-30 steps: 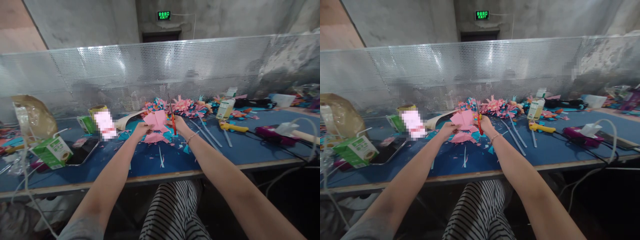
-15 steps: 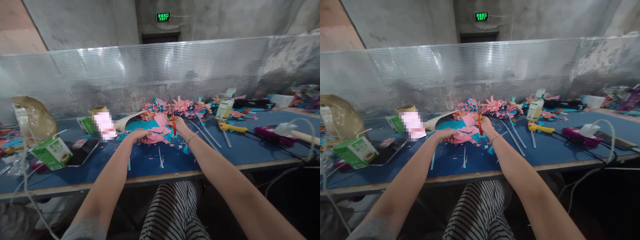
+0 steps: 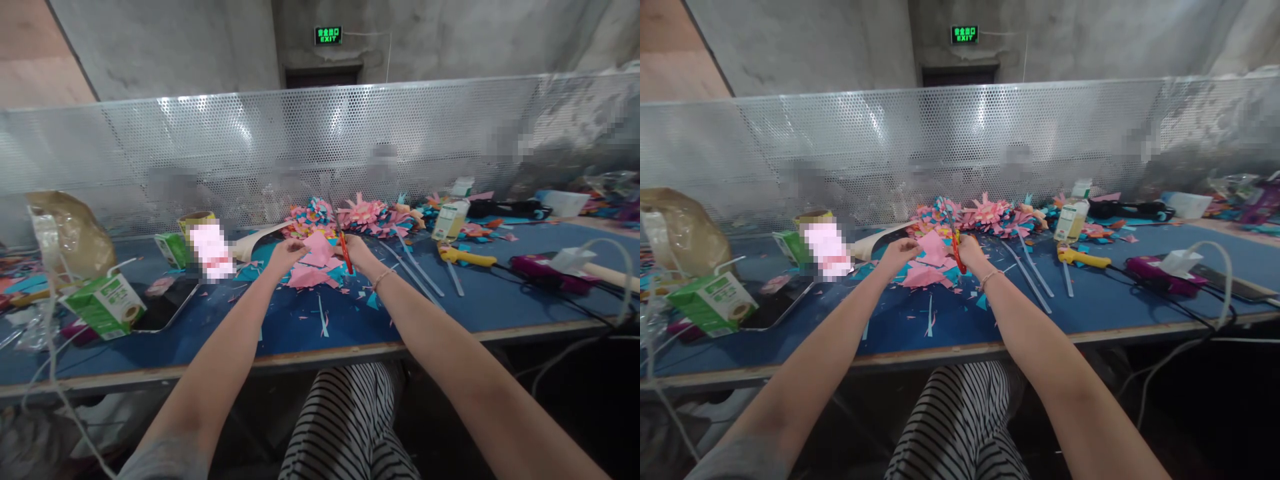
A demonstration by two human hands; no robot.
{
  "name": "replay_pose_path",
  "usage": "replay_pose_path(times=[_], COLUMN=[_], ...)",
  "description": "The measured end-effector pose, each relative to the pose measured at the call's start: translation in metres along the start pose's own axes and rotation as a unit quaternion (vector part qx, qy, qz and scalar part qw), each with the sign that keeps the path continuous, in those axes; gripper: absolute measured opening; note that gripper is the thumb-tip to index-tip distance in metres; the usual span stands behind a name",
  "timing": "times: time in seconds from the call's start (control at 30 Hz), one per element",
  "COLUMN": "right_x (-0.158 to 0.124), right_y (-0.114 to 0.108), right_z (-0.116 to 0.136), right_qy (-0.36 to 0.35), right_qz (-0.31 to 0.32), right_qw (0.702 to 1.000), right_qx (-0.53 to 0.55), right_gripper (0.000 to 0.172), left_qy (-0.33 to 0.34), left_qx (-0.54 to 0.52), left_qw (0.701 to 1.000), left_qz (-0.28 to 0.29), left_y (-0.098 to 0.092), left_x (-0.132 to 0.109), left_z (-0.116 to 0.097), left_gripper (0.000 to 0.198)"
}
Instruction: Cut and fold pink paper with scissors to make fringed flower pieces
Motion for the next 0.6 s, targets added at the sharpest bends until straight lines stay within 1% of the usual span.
replay_pose_path(times=[0.1, 0.23, 0.37, 0.47, 0.53, 0.6], right_x=[0.002, 0.006, 0.007, 0.006, 0.005, 0.004], right_y=[0.000, 0.000, 0.000, 0.002, 0.005, 0.008], right_z=[-0.004, -0.010, -0.012, -0.012, -0.012, -0.011], right_qy=[-0.003, -0.011, -0.015, -0.023, -0.029, -0.039], right_qz=[0.003, 0.008, 0.025, 0.035, 0.047, 0.071], right_qw=[1.000, 0.997, 0.996, 0.995, 0.994, 0.993], right_qx=[-0.025, -0.070, -0.085, -0.093, -0.092, -0.088], right_gripper=[0.038, 0.038, 0.035, 0.035, 0.034, 0.033], left_qy=[0.037, 0.050, 0.080, 0.092, 0.075, 0.040], left_qx=[0.041, 0.055, 0.054, 0.025, -0.024, -0.094], left_qw=[0.998, 0.997, 0.993, 0.991, 0.993, 0.992], left_qz=[-0.003, -0.034, -0.074, -0.097, -0.087, -0.071], left_y=[0.002, 0.001, 0.000, -0.001, 0.000, 0.001], left_x=[-0.002, -0.003, -0.004, -0.005, -0.004, -0.002], left_z=[-0.003, -0.004, -0.008, -0.010, -0.009, -0.007], left_gripper=[0.020, 0.014, 0.013, 0.011, 0.012, 0.011])
Point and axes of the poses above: each hand's wrist, its own x-axis towards the middle knuckle, its own y-axis out of the palm, z = x × y, the point moved 2 cm from there along x, towards the middle knuckle, and after that the axes turned 10 degrees about -y, right-handed, at the moved point
